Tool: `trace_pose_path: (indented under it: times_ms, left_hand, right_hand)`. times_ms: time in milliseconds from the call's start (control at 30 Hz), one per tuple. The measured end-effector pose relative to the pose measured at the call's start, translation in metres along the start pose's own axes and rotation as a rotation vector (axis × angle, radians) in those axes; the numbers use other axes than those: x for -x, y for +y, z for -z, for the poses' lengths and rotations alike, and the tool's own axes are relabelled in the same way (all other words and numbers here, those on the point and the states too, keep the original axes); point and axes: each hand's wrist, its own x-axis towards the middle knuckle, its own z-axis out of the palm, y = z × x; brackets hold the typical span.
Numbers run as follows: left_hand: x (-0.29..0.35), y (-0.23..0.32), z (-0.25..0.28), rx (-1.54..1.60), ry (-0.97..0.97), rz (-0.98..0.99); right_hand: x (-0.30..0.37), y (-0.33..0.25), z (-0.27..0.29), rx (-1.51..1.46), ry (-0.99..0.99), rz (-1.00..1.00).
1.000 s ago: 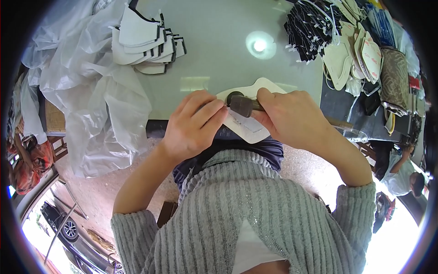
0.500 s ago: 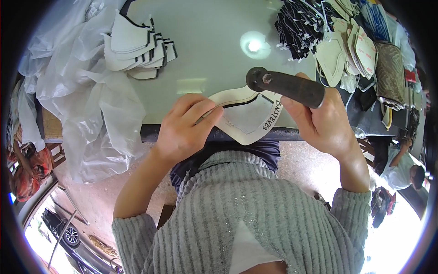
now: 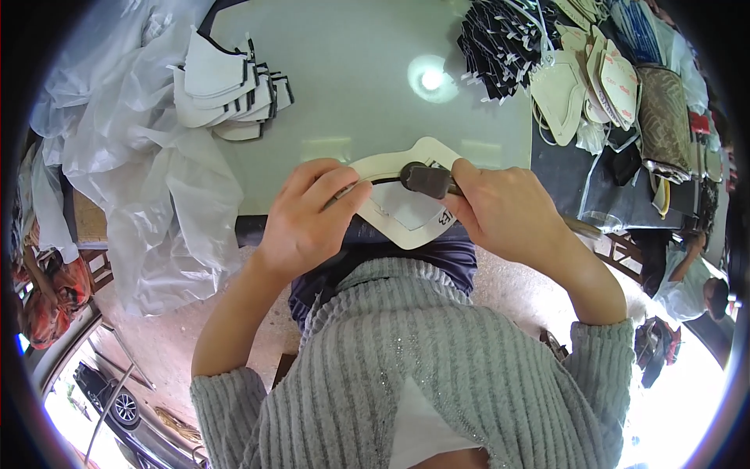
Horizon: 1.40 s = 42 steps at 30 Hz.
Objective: Hammering fabric and material onto a shoe pattern template to prepare a shoe component.
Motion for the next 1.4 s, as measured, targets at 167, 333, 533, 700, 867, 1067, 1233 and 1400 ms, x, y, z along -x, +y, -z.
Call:
trace_pose_path:
  times_ms: [167,333,533,700,867,1067,1233,1400]
  left_hand:
    - [-0.003,-0.003,0.001,0.022,-0.009,0.003]
    - [-0.011,-0.013,-0.001,0.031,-0.01,-0.035]
    - [-0.026,-0.03,0.0,0.002,-0.055,-0.104]
    - [-0.062,-0.036,0.0,-0.16,-0.08,-0.186]
    - [-0.065,-0.031,0.005,-0.086,0.301,0.09]
    - [-0.02,0.02,-0.016,-0.164,0.216,0.353]
    - [-0.017,0.04,-0.042,-0.303,0.186,0.401]
    - [-0.023,0.042,-0.047,0.006,0.375,0.525]
  right_hand:
    - [0.002,0.005,-0.008,-0.193,0.254,0.1]
    - [0.003,0.0,-0.001,-0.089,0.065,0.022]
    - [0.009,0.007,-0.01,-0.12,-0.015,-0.025]
    - [-0.006,0.019,-0.004,-0.975,0.097,-0.26]
    - [-0.026,0.01,-0.032,-1.517,0.253,-0.427]
    - [-0.027,0.0,-0.047,-1.436,0.368,-0.399]
    - [-0.028,0.0,-0.047,-1.424,0.368,-0.373]
    - [-0.032,-0.005,-0.049,-1.373,0.416,-0.368]
